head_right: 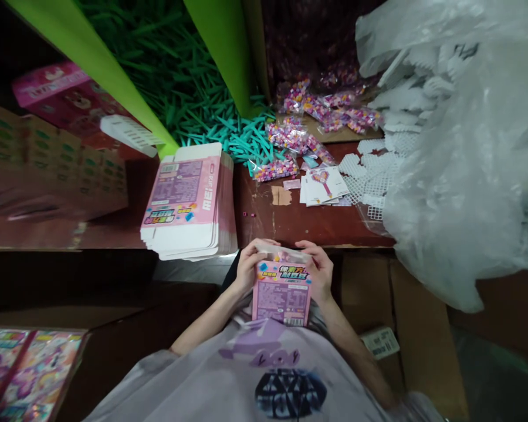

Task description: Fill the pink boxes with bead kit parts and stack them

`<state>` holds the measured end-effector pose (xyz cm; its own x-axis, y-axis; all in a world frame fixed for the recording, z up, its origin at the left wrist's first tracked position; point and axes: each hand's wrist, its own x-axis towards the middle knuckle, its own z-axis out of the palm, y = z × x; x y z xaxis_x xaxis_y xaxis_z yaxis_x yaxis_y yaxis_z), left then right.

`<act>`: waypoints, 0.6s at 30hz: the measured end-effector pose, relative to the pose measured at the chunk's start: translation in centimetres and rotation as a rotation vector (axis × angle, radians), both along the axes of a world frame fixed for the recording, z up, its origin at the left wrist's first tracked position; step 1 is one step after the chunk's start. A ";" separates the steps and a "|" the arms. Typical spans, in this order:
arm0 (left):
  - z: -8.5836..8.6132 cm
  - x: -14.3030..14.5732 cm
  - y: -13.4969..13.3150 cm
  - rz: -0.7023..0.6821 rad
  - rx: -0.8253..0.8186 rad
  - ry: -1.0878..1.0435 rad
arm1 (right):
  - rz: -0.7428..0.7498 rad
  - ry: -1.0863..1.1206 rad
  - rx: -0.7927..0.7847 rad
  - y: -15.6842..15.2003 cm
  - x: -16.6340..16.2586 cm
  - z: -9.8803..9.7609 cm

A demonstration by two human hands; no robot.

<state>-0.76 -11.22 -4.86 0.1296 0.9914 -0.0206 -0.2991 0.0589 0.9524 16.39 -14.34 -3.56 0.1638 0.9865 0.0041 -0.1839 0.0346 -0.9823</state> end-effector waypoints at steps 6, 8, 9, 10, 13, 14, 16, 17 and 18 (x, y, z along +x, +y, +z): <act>0.4 0.4 -0.6 0.107 0.102 0.059 | -0.167 -0.249 -0.010 -0.2 -0.3 -0.1; 0.6 0.2 -0.7 0.074 0.132 0.075 | -0.108 -0.207 -0.025 -0.3 0.2 -0.2; 0.7 -0.1 -0.8 0.049 0.157 0.097 | -0.056 -0.166 -0.016 -0.4 0.6 -0.2; 0.8 -0.4 -0.9 0.016 0.185 0.129 | 0.010 -0.136 0.006 -0.4 1.2 -0.3; 1.2 -1.5 -1.1 -0.101 0.268 0.236 | 0.204 -0.212 0.074 -0.7 3.0 -0.2; 1.4 -1.7 -1.1 -0.152 0.292 0.273 | 0.251 -0.288 0.090 -0.8 3.6 0.0; 2.1 -1.8 -1.4 -0.228 0.309 0.354 | 0.314 -0.439 0.102 -1.0 4.5 0.7; 2.8 -1.8 -1.6 -0.242 0.308 0.410 | 0.342 -0.496 0.099 -1.1 5.0 1.3; 3.6 -1.9 -1.9 -0.246 0.318 0.471 | 0.383 -0.530 0.094 -1.0 5.4 1.9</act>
